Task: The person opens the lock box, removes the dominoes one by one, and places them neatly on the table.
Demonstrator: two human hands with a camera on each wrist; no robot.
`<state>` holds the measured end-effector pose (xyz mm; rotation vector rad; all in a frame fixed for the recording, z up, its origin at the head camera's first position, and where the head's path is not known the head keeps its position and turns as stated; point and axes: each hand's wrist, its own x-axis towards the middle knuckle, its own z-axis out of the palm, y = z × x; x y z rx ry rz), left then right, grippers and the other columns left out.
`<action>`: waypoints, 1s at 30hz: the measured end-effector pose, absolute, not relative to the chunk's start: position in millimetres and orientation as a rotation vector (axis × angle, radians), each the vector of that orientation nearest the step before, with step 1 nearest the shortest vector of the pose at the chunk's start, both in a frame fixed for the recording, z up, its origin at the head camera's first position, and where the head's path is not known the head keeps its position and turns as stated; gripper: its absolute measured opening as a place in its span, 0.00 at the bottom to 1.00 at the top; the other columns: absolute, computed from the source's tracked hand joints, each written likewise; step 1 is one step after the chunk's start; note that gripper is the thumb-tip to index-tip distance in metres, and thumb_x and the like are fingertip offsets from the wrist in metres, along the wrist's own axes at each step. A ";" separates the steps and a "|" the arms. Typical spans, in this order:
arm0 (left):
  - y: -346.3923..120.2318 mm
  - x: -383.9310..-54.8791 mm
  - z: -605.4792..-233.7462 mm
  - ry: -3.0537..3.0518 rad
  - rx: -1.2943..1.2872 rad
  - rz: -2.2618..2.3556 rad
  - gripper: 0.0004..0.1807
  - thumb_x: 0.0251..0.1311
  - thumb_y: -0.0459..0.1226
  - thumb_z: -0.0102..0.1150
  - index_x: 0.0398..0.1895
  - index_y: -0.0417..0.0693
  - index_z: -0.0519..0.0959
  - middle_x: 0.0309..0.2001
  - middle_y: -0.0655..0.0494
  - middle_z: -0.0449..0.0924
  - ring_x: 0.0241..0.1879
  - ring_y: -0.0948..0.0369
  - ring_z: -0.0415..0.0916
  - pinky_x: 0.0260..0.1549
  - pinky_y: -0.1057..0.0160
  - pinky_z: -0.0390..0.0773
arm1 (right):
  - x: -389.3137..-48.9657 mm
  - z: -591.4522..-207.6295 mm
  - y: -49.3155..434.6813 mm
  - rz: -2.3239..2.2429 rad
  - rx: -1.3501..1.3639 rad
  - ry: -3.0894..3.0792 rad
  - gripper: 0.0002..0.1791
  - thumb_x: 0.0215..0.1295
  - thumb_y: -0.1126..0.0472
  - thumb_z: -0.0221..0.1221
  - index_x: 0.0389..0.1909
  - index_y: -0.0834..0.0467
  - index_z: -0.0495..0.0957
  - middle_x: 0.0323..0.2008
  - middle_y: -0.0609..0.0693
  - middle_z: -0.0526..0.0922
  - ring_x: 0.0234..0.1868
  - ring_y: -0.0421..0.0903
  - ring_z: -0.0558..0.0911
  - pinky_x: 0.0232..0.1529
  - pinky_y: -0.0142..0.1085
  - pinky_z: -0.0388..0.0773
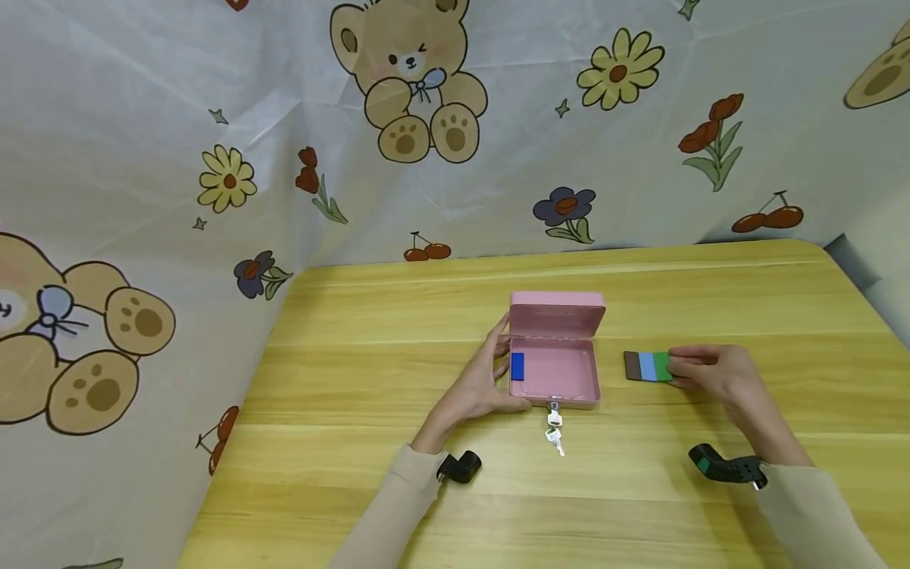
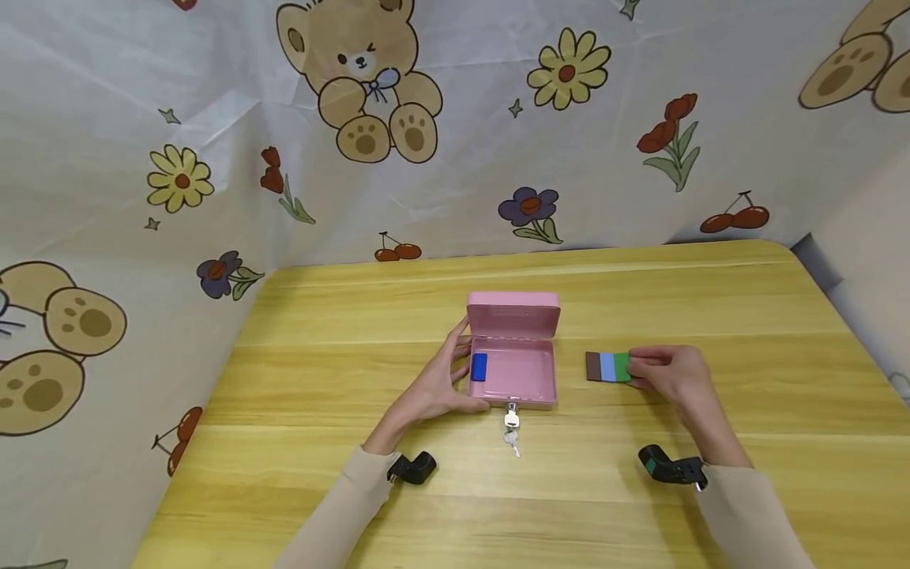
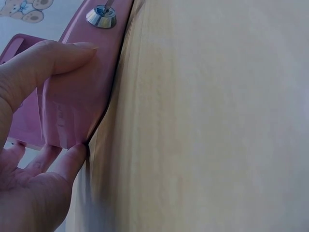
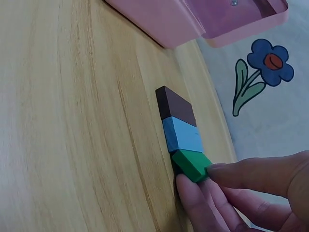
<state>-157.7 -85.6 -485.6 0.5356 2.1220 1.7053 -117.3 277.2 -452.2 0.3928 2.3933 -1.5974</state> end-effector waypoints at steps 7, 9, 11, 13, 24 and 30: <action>-83.9 -158.9 -484.7 2.118 0.561 1.711 0.79 0.38 0.22 0.84 0.86 0.67 0.39 0.77 0.45 0.59 0.75 0.50 0.61 0.73 0.63 0.67 | -114.8 -449.2 276.3 -1.543 0.371 2.461 0.28 0.78 0.63 0.56 0.66 0.83 0.67 0.45 0.61 0.84 0.33 0.32 0.87 0.39 0.31 0.89; -84.0 -158.9 -484.9 2.120 0.560 1.712 0.79 0.38 0.22 0.84 0.86 0.67 0.39 0.76 0.46 0.59 0.74 0.50 0.62 0.73 0.62 0.67 | -111.2 -446.8 275.2 -1.510 0.359 2.528 0.29 0.79 0.60 0.55 0.67 0.81 0.67 0.51 0.69 0.81 0.33 0.30 0.85 0.37 0.29 0.88; -84.3 -158.6 -485.2 2.117 0.562 1.713 0.79 0.38 0.22 0.84 0.86 0.66 0.39 0.76 0.46 0.60 0.74 0.50 0.62 0.74 0.62 0.67 | -106.4 -442.1 270.2 -1.473 0.355 2.607 0.29 0.80 0.57 0.54 0.67 0.78 0.69 0.56 0.74 0.77 0.33 0.28 0.83 0.35 0.27 0.87; -85.0 -157.9 -485.5 2.113 0.559 1.713 0.79 0.39 0.22 0.83 0.86 0.65 0.38 0.76 0.46 0.59 0.75 0.50 0.61 0.74 0.61 0.66 | -101.4 -436.1 258.6 -1.482 0.343 2.665 0.28 0.80 0.56 0.54 0.67 0.75 0.71 0.58 0.74 0.76 0.34 0.26 0.81 0.34 0.27 0.86; -84.5 -158.3 -485.5 2.108 0.539 1.705 0.80 0.37 0.20 0.82 0.86 0.70 0.39 0.77 0.48 0.59 0.75 0.51 0.60 0.73 0.64 0.67 | -98.1 -424.3 148.1 -1.773 0.038 2.315 0.21 0.78 0.70 0.53 0.68 0.73 0.72 0.61 0.70 0.80 0.55 0.53 0.85 0.52 0.32 0.87; -85.8 -156.6 -486.0 2.100 0.531 1.715 0.79 0.38 0.19 0.82 0.86 0.69 0.39 0.76 0.48 0.59 0.75 0.51 0.59 0.73 0.63 0.67 | -116.8 -432.1 116.4 -1.819 0.115 2.084 0.24 0.79 0.70 0.51 0.70 0.76 0.67 0.62 0.74 0.77 0.54 0.54 0.86 0.52 0.39 0.88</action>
